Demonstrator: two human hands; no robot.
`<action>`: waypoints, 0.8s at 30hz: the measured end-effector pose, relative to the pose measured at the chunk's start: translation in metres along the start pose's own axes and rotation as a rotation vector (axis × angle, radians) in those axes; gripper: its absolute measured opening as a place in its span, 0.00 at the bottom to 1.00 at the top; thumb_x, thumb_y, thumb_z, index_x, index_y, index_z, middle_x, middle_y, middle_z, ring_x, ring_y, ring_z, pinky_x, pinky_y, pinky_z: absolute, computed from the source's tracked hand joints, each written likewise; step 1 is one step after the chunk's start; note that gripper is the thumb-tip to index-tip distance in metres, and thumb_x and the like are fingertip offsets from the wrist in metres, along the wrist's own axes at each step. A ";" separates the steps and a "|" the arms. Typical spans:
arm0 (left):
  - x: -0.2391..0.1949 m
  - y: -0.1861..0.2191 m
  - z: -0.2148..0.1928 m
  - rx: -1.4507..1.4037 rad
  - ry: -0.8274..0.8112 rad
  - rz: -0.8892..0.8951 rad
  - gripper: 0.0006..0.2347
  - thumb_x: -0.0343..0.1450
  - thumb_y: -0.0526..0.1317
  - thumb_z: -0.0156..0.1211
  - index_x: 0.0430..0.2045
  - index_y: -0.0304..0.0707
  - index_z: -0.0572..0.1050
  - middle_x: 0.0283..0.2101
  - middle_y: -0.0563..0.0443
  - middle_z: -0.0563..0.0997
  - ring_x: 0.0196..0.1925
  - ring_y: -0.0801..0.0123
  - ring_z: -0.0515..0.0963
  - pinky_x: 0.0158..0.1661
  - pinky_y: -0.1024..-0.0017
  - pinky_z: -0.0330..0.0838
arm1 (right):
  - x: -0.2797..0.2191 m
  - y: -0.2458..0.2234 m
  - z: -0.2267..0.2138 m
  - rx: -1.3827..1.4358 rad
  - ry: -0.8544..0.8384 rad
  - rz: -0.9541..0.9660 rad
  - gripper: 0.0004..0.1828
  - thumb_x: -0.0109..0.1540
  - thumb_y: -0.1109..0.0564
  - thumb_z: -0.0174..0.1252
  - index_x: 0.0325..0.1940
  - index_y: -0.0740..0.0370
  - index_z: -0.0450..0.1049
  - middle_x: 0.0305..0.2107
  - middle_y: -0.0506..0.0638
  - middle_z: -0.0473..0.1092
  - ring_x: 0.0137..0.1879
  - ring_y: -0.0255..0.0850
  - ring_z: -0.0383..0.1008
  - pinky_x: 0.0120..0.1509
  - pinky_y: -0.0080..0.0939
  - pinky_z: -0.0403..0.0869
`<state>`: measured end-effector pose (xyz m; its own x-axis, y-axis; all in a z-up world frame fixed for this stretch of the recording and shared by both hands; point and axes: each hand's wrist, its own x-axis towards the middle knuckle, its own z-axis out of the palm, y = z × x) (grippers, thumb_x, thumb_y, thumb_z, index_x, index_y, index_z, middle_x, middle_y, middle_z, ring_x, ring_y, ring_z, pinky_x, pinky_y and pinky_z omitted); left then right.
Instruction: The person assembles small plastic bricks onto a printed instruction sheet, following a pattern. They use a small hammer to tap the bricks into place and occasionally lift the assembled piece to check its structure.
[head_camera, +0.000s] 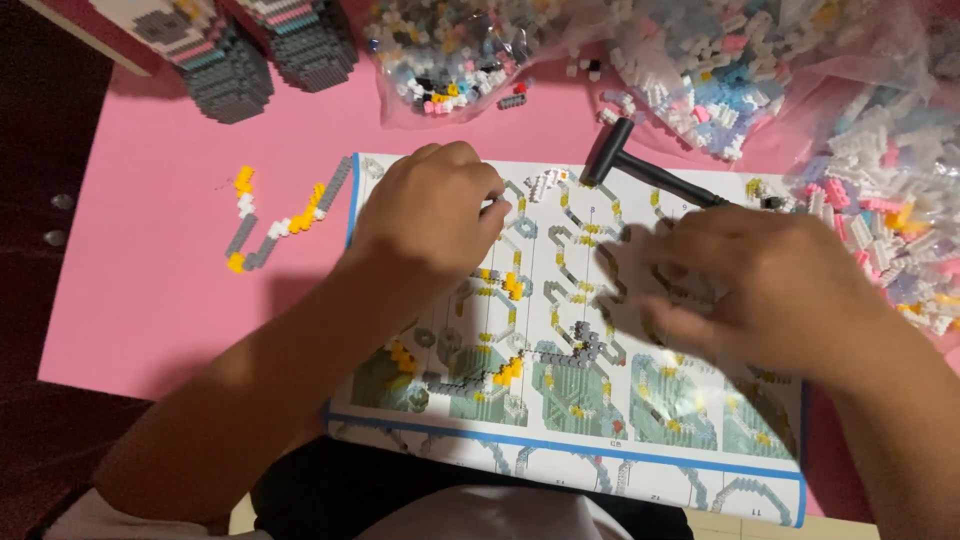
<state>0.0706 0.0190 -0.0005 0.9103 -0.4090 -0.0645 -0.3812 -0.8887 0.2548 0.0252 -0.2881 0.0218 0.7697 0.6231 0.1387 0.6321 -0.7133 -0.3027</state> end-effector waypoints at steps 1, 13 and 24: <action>-0.003 0.001 -0.003 -0.005 -0.003 0.003 0.11 0.77 0.44 0.58 0.38 0.37 0.85 0.43 0.44 0.83 0.46 0.51 0.80 0.49 0.52 0.74 | 0.003 -0.006 -0.001 -0.001 -0.004 0.005 0.16 0.58 0.40 0.66 0.34 0.54 0.79 0.22 0.45 0.74 0.25 0.45 0.73 0.28 0.49 0.70; -0.042 0.033 -0.025 -0.109 -0.062 0.350 0.09 0.71 0.43 0.68 0.20 0.48 0.84 0.18 0.58 0.81 0.24 0.70 0.81 0.39 0.55 0.80 | 0.014 -0.020 0.025 0.224 -0.030 -0.237 0.26 0.58 0.33 0.69 0.50 0.51 0.82 0.38 0.42 0.82 0.44 0.41 0.85 0.36 0.43 0.79; -0.049 0.026 0.000 0.025 0.265 0.657 0.11 0.74 0.35 0.69 0.23 0.42 0.73 0.28 0.52 0.71 0.36 0.55 0.73 0.40 0.58 0.67 | 0.017 -0.016 0.026 0.252 -0.017 -0.244 0.26 0.58 0.35 0.69 0.52 0.52 0.81 0.39 0.40 0.83 0.50 0.42 0.85 0.43 0.44 0.81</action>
<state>0.0163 0.0160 0.0089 0.4982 -0.8006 0.3329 -0.8657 -0.4812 0.1383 0.0255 -0.2582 0.0048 0.5954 0.7727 0.2203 0.7538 -0.4423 -0.4859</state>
